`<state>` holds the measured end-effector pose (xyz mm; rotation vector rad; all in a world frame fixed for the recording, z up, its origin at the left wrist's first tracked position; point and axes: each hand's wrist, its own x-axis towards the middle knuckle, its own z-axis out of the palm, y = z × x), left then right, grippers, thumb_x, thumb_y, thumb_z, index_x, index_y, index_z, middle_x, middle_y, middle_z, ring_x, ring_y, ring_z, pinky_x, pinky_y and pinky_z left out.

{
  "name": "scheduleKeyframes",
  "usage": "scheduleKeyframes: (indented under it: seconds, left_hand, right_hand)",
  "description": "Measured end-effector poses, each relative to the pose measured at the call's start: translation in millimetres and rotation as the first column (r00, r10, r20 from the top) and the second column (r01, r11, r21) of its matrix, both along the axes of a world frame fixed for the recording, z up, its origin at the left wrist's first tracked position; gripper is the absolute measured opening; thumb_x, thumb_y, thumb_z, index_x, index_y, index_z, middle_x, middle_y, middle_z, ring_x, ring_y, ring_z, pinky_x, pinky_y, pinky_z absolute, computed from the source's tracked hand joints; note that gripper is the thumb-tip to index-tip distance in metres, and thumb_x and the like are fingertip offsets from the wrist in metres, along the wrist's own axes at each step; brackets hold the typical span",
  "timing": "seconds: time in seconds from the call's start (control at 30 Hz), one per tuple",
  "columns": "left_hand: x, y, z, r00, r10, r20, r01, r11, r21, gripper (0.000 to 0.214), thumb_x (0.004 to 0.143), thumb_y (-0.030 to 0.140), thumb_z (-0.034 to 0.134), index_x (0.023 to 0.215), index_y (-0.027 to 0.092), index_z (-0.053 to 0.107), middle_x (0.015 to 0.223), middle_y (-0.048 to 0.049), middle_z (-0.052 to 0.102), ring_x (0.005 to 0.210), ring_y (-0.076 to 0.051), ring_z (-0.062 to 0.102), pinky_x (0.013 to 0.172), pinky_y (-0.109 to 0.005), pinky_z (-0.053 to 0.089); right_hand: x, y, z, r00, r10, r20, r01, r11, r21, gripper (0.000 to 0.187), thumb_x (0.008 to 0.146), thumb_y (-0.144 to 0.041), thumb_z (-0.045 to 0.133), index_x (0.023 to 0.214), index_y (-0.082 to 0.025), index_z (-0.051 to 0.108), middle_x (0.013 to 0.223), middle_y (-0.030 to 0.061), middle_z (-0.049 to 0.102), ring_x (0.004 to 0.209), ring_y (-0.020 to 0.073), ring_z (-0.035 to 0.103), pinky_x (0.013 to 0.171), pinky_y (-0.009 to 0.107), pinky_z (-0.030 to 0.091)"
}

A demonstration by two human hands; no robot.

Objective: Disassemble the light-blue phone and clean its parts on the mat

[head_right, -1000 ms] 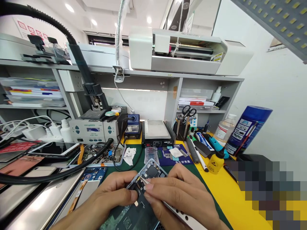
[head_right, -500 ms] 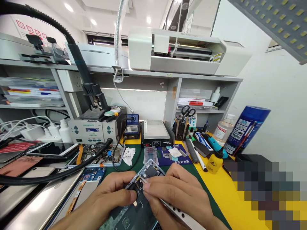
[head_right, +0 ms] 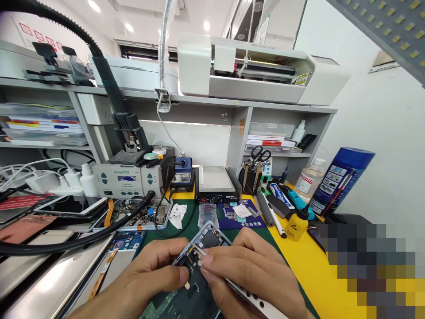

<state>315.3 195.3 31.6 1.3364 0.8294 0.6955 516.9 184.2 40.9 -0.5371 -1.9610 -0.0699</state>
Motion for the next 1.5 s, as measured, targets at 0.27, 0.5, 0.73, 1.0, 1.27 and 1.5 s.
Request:
scheduleKeyframes:
  seconds: [0.27,0.5,0.73,1.0,1.27,1.5]
  left_hand:
    - [-1,1,1.5,0.999,-0.026,-0.044,0.027,0.999,0.020,0.015,0.075,0.034,0.057,0.077,0.020,0.056,0.077,0.0016,0.048,0.081,-0.018,0.043,0.075,-0.029,0.034]
    - [1,0,4.0,0.998,-0.048,-0.047,0.050,0.998,0.038,0.012,0.077,0.032,0.056,0.077,0.021,0.055,0.078,0.0017,0.047,0.082,-0.018,0.043,0.076,-0.030,0.034]
    - [5,0,7.3,0.998,-0.050,-0.031,0.050,0.999,0.004,0.014,0.073,0.035,0.057,0.073,0.022,0.053,0.072,0.0023,0.044,0.075,-0.017,0.038,0.070,-0.029,0.031]
    - [3,-3,4.7,0.996,-0.035,-0.079,0.035,0.999,0.002,0.017,0.074,0.038,0.058,0.074,0.021,0.052,0.074,0.0023,0.043,0.080,-0.018,0.041,0.072,-0.029,0.032]
    - [2,-1,6.0,0.995,-0.031,-0.090,0.032,0.999,0.009,0.019,0.072,0.039,0.058,0.075,0.021,0.054,0.074,0.0020,0.043,0.081,-0.019,0.043,0.072,-0.029,0.032]
    - [3,-3,9.3,0.998,-0.006,-0.066,0.006,1.000,-0.011,0.012,0.070,0.032,0.059,0.072,0.021,0.056,0.071,0.0027,0.047,0.079,-0.018,0.045,0.071,-0.027,0.035]
  right_hand:
    - [3,-2,3.7,0.997,-0.030,0.070,0.031,0.999,-0.024,0.028,0.082,0.003,0.067,0.100,-0.018,0.072,0.083,0.0025,0.080,0.062,0.0132,0.071,0.061,0.025,0.059]
    - [5,-4,0.1,0.999,-0.033,0.022,0.034,0.998,-0.044,0.030,0.081,0.002,0.068,0.100,-0.021,0.072,0.081,0.0026,0.080,0.057,0.0143,0.068,0.054,0.026,0.057]
    - [7,-7,-7.7,0.996,-0.094,0.007,0.095,0.995,-0.045,0.029,0.085,-0.001,0.067,0.104,-0.023,0.070,0.086,0.0004,0.080,0.067,0.0157,0.073,0.065,0.028,0.059]
    - [3,-9,-11.7,0.989,-0.147,-0.009,0.147,0.989,-0.032,0.027,0.086,-0.002,0.067,0.100,-0.025,0.071,0.085,-0.0010,0.080,0.069,0.0157,0.074,0.059,0.028,0.058]
    - [6,-7,-10.9,0.991,-0.132,0.023,0.133,0.990,-0.042,0.027,0.086,-0.004,0.068,0.102,-0.025,0.071,0.087,-0.0009,0.081,0.071,0.0164,0.076,0.061,0.027,0.060]
    - [6,-9,-7.5,0.990,-0.140,0.012,0.140,0.990,-0.008,0.023,0.085,-0.006,0.069,0.098,-0.024,0.071,0.085,-0.0004,0.080,0.073,0.0169,0.075,0.057,0.025,0.058]
